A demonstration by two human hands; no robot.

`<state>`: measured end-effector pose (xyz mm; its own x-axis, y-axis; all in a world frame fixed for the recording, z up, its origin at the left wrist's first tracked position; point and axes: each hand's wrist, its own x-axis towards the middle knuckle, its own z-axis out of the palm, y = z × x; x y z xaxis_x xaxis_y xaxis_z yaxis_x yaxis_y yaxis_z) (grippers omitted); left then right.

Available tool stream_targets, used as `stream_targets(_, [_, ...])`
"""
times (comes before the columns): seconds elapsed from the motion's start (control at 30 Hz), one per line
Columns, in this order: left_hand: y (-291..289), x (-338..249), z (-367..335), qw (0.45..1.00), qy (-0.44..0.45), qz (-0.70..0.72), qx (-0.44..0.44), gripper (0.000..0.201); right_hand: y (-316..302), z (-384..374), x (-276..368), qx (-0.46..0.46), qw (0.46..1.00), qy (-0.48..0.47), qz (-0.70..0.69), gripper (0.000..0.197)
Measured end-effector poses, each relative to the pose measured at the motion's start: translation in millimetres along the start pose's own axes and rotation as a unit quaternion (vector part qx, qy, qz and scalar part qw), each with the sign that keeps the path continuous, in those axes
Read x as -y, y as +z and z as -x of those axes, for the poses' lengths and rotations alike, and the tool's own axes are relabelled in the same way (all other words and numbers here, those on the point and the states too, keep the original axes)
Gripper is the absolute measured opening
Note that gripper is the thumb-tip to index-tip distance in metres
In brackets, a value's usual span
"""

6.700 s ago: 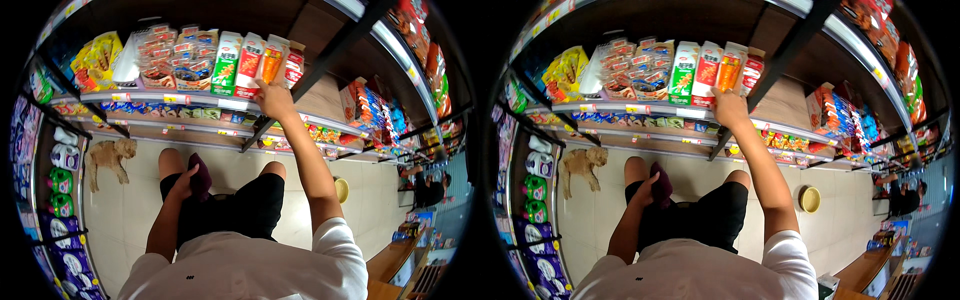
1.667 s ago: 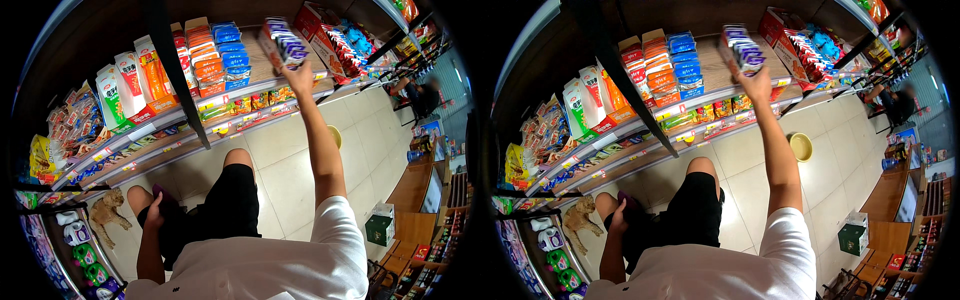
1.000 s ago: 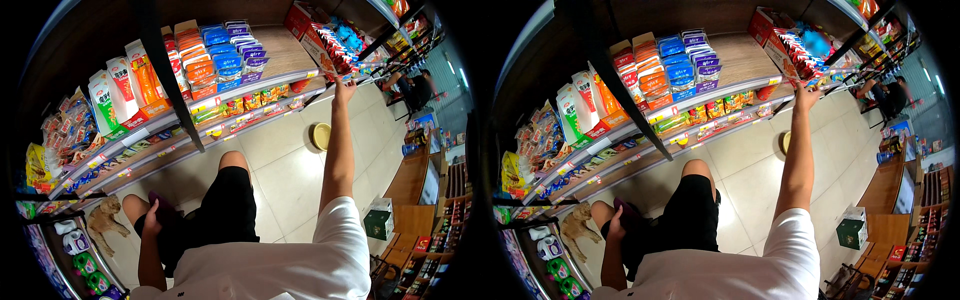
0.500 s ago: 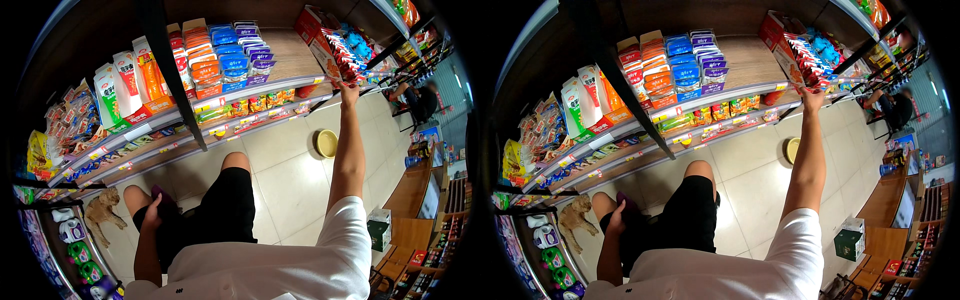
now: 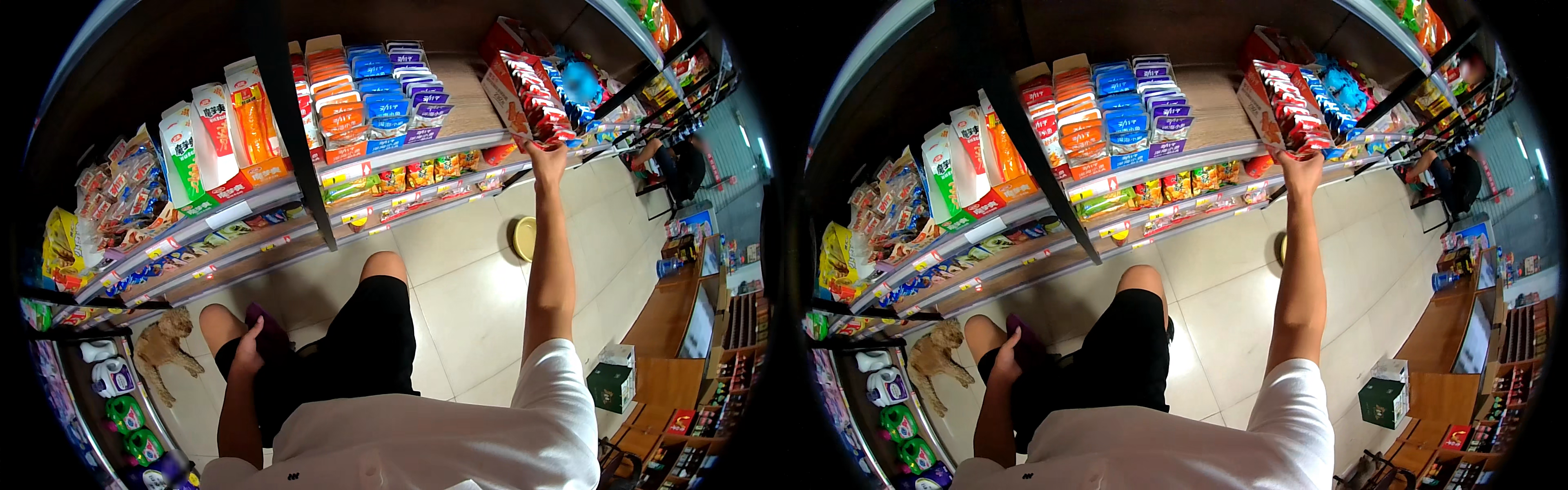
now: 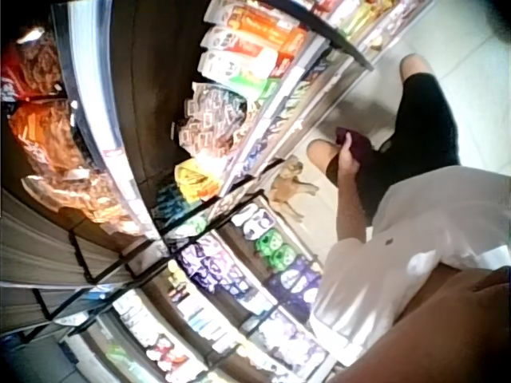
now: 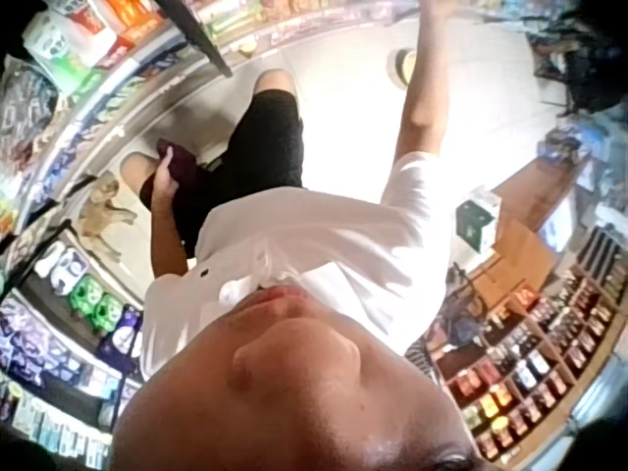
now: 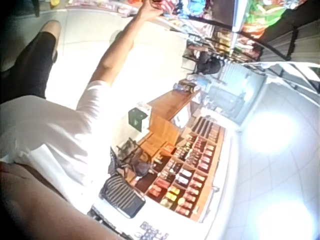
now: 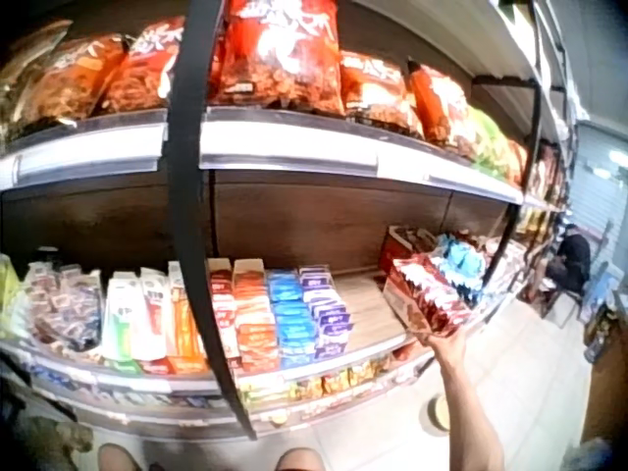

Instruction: The person wipes a blue pump bottle with a cloth and reorganizes snack packages and detergent bottles on the shelves.

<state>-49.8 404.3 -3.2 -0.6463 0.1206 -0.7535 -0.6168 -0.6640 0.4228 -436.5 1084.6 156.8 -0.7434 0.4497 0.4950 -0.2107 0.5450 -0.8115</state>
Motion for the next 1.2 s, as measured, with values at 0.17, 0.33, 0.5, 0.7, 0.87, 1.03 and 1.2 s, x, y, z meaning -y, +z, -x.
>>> stream_targets(0.17, [-4,-3,-1,1.000,-0.005,-0.002,-0.002,0.037,42,32,55,0.019,0.994,0.028,0.103,0.065])
stream_targets(0.33, [-11,2,-5,1.000,0.012,0.003,0.007,0.037,98,65,113,0.092,0.995,-0.014,0.026,0.068])
stream_targets(0.5, [-17,4,-6,1.000,0.017,0.015,-0.005,0.036,116,71,119,0.123,0.980,0.015,0.155,0.068])
stream_targets(0.7, [-15,4,6,0.999,0.020,0.045,-0.002,0.036,107,78,127,0.133,0.981,-0.006,0.139,0.069])
stream_targets(0.87, [-25,3,-4,1.000,0.012,0.022,-0.005,0.037,112,68,105,0.164,0.976,-0.027,0.139,0.070])
stream_targets(1.03, [-21,2,-11,1.000,0.008,-0.017,-0.010,0.050,108,74,118,0.177,0.968,-0.029,0.173,0.069])
stream_targets(1.2, [-22,7,-14,1.000,0.019,-0.017,-0.014,0.047,90,66,90,0.208,0.968,-0.094,0.106,0.073])
